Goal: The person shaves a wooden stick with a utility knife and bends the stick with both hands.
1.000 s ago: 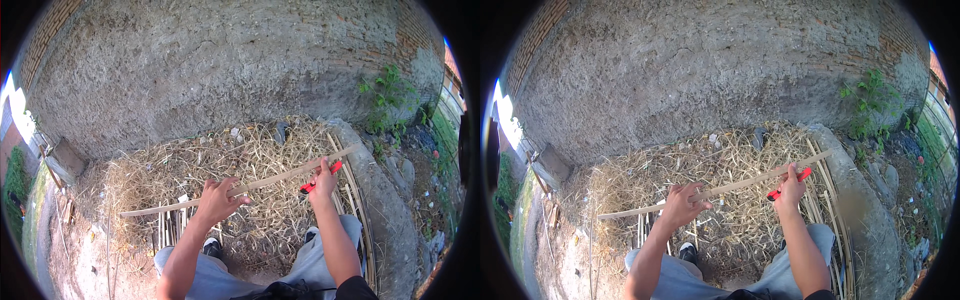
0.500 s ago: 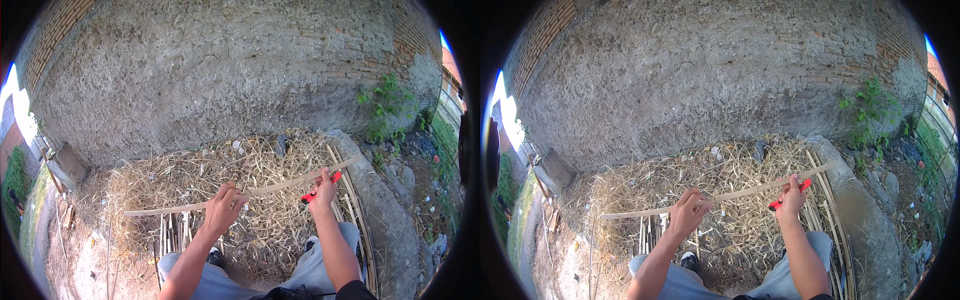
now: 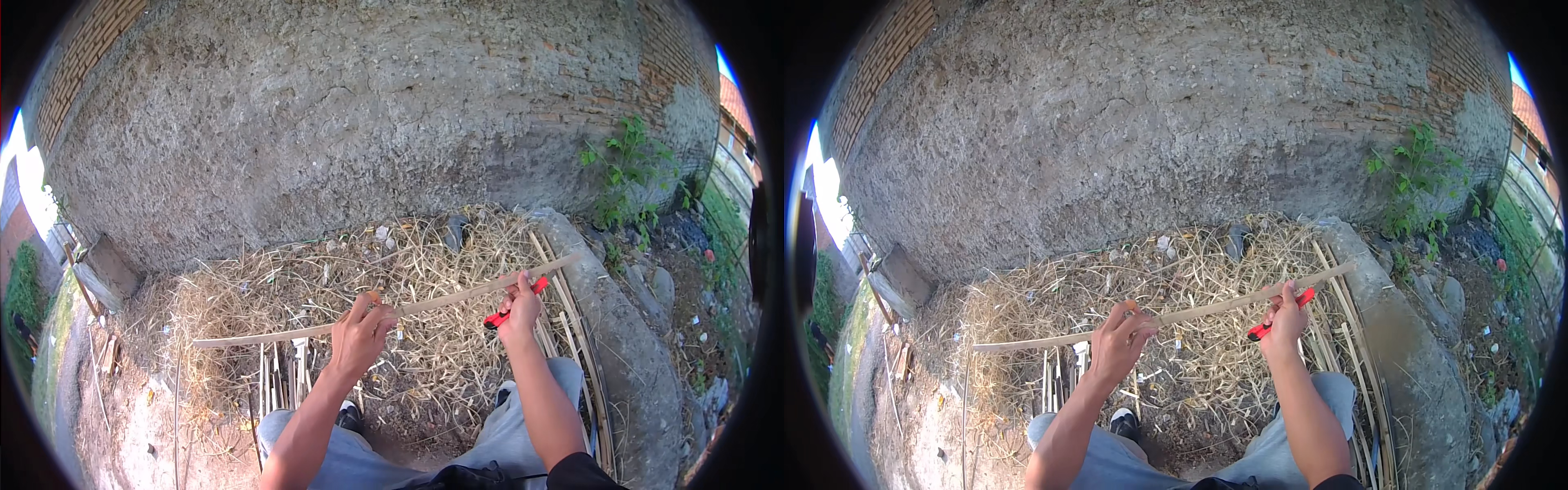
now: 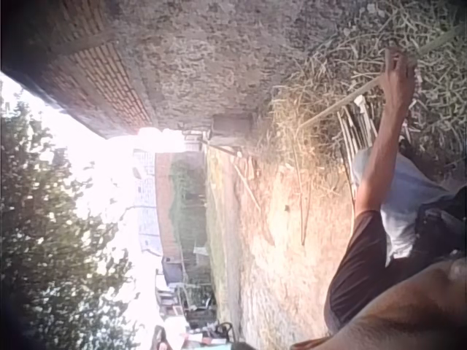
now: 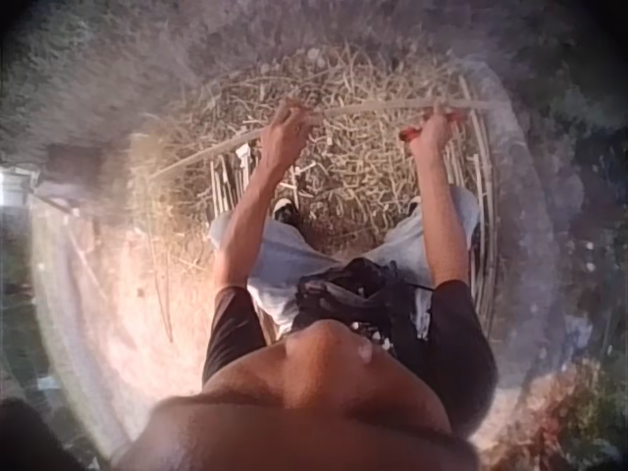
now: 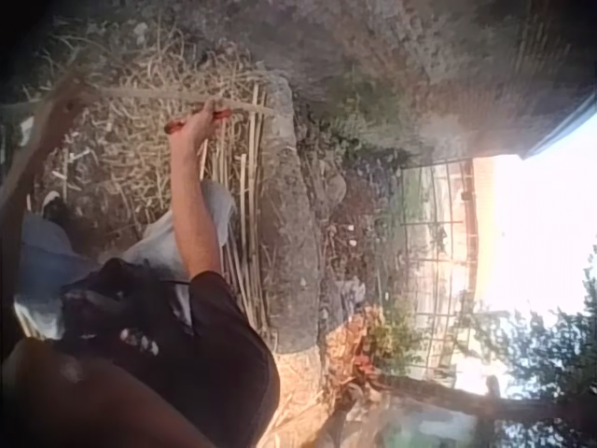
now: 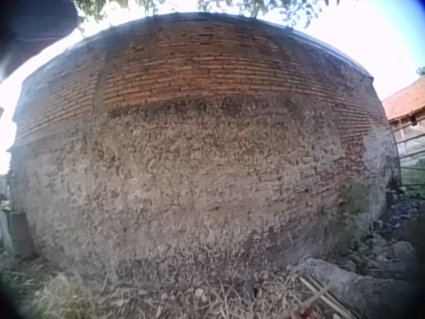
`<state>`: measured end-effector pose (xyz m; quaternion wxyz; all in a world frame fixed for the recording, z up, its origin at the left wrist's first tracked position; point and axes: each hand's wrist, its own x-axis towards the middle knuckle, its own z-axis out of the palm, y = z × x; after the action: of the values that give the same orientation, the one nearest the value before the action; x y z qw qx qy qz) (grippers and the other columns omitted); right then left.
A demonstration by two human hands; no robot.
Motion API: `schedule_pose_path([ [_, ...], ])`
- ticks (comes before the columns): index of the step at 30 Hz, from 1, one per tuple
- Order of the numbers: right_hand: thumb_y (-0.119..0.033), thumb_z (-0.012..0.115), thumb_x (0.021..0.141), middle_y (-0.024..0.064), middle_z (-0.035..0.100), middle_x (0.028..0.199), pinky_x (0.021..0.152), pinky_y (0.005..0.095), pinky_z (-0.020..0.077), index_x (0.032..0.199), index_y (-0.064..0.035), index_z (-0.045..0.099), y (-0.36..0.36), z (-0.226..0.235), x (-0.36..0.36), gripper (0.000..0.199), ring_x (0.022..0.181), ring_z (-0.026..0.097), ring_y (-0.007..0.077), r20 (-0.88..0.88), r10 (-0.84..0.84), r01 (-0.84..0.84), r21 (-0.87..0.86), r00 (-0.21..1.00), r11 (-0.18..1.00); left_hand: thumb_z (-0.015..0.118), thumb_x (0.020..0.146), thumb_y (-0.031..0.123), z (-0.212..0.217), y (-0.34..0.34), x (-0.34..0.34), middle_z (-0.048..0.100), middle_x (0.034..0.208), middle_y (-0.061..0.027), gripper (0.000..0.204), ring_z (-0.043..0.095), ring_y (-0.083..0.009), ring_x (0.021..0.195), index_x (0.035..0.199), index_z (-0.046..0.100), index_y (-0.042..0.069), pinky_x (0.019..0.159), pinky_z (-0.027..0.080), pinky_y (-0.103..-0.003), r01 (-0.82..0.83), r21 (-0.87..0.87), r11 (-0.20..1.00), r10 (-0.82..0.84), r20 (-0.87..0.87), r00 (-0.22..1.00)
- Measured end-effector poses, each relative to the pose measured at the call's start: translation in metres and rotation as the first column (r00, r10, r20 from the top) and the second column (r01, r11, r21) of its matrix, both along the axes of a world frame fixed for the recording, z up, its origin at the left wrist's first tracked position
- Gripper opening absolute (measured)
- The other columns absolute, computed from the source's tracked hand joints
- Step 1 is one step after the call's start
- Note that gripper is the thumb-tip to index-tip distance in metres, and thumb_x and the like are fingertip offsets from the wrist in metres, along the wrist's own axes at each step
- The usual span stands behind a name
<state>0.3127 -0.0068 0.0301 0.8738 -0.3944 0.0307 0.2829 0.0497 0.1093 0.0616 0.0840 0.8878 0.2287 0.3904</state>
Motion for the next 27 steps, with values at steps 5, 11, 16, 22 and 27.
schedule_pose_path([
  [5,-0.037,0.054,0.102,0.0080,0.068,0.090,0.044,0.0232,0.0340,0.099,-0.0090,0.058,-0.001,-0.006,-0.002,0.029,0.046,0.038,0.0062,0.005,0.053,-0.053,0.009,0.999,0.999,0.078,0.079,0.012,0.003,0.004,-0.003,0.060,0.107,-0.0060,0.016,0.069,-0.0235,0.072,0.093,0.072,0.007,0.058,0.054,-0.036,-0.003,0.016,1.000,0.003,0.020,1.000],
  [11,-0.038,0.052,0.103,0.0083,0.068,0.094,0.045,0.0232,0.0337,0.104,-0.0090,0.057,0.001,-0.012,-0.004,0.029,0.047,0.037,0.0063,-0.005,0.110,-0.110,-0.006,0.994,0.994,0.075,0.075,0.006,0.000,0.009,-0.007,0.061,0.108,-0.0034,0.016,0.066,-0.0235,0.072,0.090,0.070,0.011,0.068,0.051,-0.038,-0.009,0.057,0.998,0.008,0.017,1.000],
  [16,-0.038,0.050,0.103,0.0072,0.069,0.097,0.045,0.0231,0.0339,0.106,-0.0101,0.058,0.000,-0.013,0.001,0.029,0.047,0.036,0.0057,-0.061,0.158,-0.160,-0.026,0.986,0.987,0.077,0.074,0.010,-0.001,0.007,-0.006,0.061,0.106,-0.0015,0.014,0.066,-0.0223,0.073,0.087,0.071,0.013,0.066,0.051,-0.037,-0.026,0.020,0.999,0.025,0.043,0.999],
  [22,-0.032,0.073,0.091,0.0040,0.069,0.093,0.043,0.0211,0.0336,0.100,-0.0108,0.063,-0.002,-0.003,-0.011,0.025,0.047,0.038,0.0036,-0.015,0.125,-0.126,-0.045,0.992,0.991,0.079,0.075,0.009,0.006,0.005,-0.008,0.063,0.100,-0.0045,0.015,0.068,-0.0237,0.073,0.089,0.073,0.009,0.062,0.055,-0.037,0.002,0.020,1.000,-0.001,-0.026,1.000],
  [27,-0.016,0.072,0.090,0.0025,0.069,0.089,0.043,0.0208,0.0330,0.091,-0.0095,0.065,-0.001,-0.011,-0.010,0.009,0.047,0.038,0.0031,0.075,0.104,-0.094,-0.125,0.992,0.988,0.077,0.077,0.011,0.004,0.000,-0.008,0.063,0.097,-0.0028,0.012,0.066,-0.0216,0.071,0.087,0.072,0.011,0.063,0.052,-0.035,0.002,0.059,0.998,-0.001,-0.018,1.000],
])
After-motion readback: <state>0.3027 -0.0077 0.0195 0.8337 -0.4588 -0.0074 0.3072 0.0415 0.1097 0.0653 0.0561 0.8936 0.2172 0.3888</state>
